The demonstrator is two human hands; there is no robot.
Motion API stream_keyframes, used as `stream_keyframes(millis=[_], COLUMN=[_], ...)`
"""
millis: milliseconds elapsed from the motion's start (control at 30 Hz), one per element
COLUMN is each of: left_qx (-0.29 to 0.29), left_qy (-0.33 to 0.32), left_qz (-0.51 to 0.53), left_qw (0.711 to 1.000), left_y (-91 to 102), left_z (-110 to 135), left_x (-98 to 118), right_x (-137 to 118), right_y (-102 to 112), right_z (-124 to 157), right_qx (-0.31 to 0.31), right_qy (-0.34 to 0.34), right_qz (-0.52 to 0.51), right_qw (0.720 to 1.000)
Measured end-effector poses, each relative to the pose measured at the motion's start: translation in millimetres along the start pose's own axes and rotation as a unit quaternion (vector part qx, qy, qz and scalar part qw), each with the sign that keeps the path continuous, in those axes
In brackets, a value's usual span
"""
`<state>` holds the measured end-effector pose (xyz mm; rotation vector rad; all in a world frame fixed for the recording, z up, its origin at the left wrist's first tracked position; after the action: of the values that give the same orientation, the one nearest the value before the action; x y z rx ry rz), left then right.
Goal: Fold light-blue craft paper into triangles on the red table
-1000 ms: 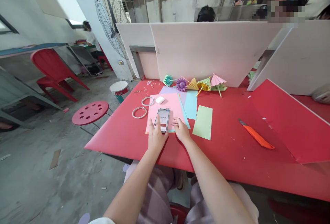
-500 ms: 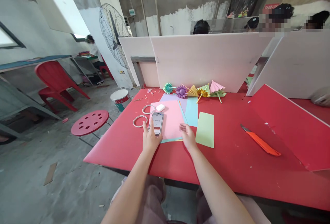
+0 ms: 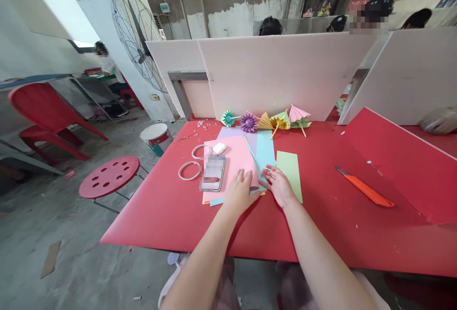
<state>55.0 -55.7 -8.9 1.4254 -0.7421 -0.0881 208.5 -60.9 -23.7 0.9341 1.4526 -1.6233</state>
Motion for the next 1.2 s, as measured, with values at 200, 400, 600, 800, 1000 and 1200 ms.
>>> stream_keyframes(millis=[200, 400, 600, 800, 1000, 1200], left_qx=[0.010, 0.055, 0.103, -0.016, -0.005, 0.000], left_qy=[0.033, 0.124, 0.117, 0.013, 0.036, 0.087], left_qz=[0.072, 0.079, 0.022, -0.007, 0.010, -0.043], left_qw=[0.997, 0.988, 0.988, 1.000, 0.999, 0.995], left_y=[-3.4, 13.6, 17.1, 4.8, 10.5, 20.2], left_z=[-12, -8, -5, -2, -2, 0], left_x=[-14, -26, -19, -10, -18, -17], right_x=[6, 0, -9, -9, -8, -19], right_y=[-6, 5, 7, 1, 10, 19], right_z=[-5, 1, -2, -8, -7, 2], right_qx=[-0.017, 0.079, 0.009, -0.018, -0.042, -0.065], right_qy=[-0.005, 0.049, -0.003, -0.054, -0.047, -0.044], right_qz=[-0.062, 0.076, 0.063, -0.034, -0.074, -0.033], right_qw=[0.998, 0.993, 0.998, 0.998, 0.995, 0.996])
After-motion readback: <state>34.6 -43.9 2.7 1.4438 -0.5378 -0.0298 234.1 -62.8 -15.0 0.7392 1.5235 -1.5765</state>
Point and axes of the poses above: each hand's wrist, its own z-axis away from the middle knuckle, its own y-axis out of the back of the hand, x = y × z, the point moved 2 cm from there along -z, towards the middle knuckle, and after that the axes turned 11 degrees about -x, right-handed, at the moved point
